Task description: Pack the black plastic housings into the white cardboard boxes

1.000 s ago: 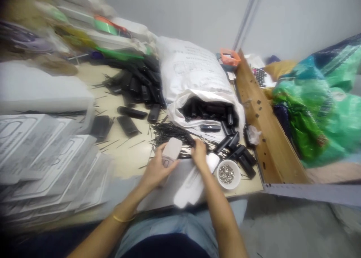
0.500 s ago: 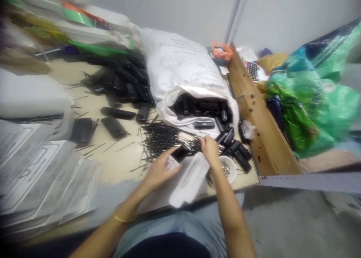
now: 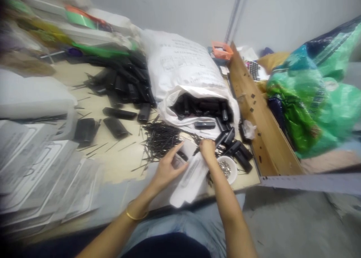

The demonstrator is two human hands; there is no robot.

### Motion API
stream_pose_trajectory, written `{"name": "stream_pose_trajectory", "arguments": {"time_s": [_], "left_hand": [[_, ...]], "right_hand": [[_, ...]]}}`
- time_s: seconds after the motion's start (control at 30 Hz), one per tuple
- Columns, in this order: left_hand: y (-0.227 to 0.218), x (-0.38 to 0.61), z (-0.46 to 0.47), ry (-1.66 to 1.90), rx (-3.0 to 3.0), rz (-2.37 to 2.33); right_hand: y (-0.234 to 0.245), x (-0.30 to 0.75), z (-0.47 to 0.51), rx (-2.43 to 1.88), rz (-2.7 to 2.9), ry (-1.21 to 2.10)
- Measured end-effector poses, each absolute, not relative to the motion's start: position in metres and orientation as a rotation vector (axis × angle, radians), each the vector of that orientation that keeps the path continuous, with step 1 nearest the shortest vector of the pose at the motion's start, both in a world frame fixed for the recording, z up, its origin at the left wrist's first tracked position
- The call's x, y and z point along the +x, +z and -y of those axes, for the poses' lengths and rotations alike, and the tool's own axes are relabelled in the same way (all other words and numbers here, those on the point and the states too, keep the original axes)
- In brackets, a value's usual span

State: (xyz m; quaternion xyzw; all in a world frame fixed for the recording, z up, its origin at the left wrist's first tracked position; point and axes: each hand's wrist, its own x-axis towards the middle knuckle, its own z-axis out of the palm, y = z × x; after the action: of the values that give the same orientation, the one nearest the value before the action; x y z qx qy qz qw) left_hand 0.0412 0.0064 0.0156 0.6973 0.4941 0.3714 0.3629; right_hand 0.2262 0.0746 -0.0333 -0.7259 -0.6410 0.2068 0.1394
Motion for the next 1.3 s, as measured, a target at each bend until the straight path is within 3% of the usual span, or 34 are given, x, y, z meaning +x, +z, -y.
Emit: {"name": "stream_pose_trajectory", "arguments": {"time_s": [0.13,0.27,0.33,0.53,0.77,1.03,1.13,1.3], "left_hand": [[0.019,0.041,-0.005,0.916,1.762,-1.275],[0.018,0.045,-0.004,0.921,1.761,-1.290],[0.016,0.049,-0.004,0.933,1.764,-1.287],[0.013,0.050,-0.001,1.024,1.762,-1.280],[-0.004,0.048,0.008,1.118,1.789,-1.142],[-0.004,0.056,0.012,1.172,1.376,-0.991],[0.000,0.056,0.013,1.098,1.393,-0.981],[-0.005,0.058,0.014,1.150,1.483,-0.971]], "right_hand": [[-0.019,0.239,-0.067,-1.928,1.649,0.643],[0.017,0.233,-0.036,-1.358,1.000,0.871],[0.036,0.220,-0.017,-1.221,0.927,0.869],[0.052,0.194,0.016,-1.342,1.536,0.732],[0.033,0.175,0.003,-1.318,1.184,0.952],[0.030,0.155,0.020,-1.231,1.438,0.526],[0.029,0.161,0.021,-1.265,1.392,0.527],[0.009,0.160,0.023,-1.106,1.580,0.257]]}}
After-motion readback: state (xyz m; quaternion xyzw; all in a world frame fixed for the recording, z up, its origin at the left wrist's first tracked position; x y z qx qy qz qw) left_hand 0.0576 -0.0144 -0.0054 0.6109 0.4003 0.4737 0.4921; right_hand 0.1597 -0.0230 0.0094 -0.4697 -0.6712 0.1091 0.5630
